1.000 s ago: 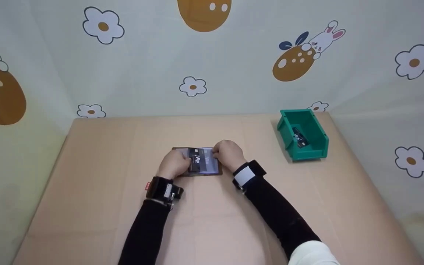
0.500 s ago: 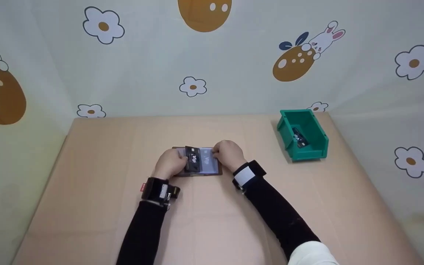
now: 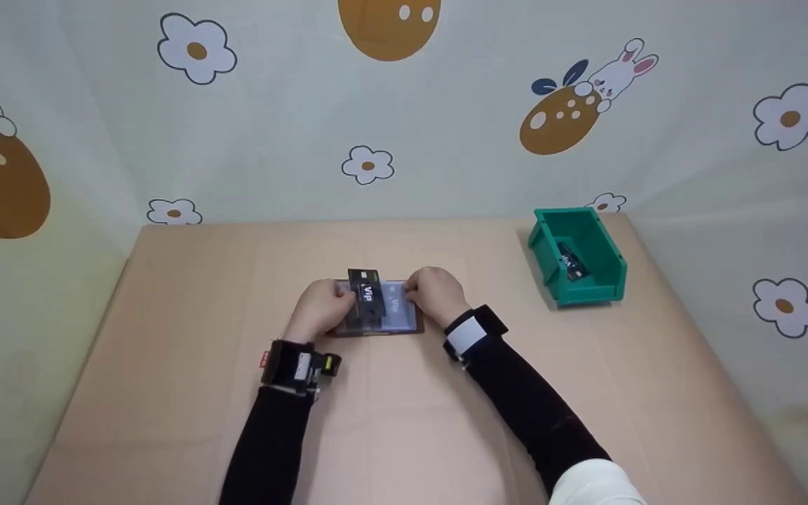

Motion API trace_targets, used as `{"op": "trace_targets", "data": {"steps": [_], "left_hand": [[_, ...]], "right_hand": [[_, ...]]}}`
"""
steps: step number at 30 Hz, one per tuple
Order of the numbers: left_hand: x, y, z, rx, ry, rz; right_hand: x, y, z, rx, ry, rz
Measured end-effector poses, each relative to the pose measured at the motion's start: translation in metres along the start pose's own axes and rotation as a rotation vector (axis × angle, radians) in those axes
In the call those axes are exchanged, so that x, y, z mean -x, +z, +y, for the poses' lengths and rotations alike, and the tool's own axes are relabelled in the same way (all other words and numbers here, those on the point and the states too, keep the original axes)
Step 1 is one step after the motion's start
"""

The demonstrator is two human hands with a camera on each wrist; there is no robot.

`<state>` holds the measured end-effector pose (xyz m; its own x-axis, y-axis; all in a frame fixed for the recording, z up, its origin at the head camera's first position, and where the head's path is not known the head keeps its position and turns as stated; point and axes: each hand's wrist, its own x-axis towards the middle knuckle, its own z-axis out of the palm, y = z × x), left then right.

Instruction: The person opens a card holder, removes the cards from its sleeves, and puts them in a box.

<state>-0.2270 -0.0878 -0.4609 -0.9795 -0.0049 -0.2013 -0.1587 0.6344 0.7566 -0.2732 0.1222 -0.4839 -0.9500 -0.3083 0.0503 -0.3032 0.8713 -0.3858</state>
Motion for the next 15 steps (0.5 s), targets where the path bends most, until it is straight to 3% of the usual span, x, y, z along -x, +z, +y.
{"op": "trace_targets", "data": {"steps": [3,15], "left_hand": [[0.002,-0.004,0.004,0.031,-0.01,-0.022],[0.011,-0.015,0.014,0.104,0.056,-0.071]], "right_hand": [[0.0,-0.001,0.0,-0.005,0.005,-0.005],[-0.001,0.0,-0.001,0.006,0.024,-0.023]]}}
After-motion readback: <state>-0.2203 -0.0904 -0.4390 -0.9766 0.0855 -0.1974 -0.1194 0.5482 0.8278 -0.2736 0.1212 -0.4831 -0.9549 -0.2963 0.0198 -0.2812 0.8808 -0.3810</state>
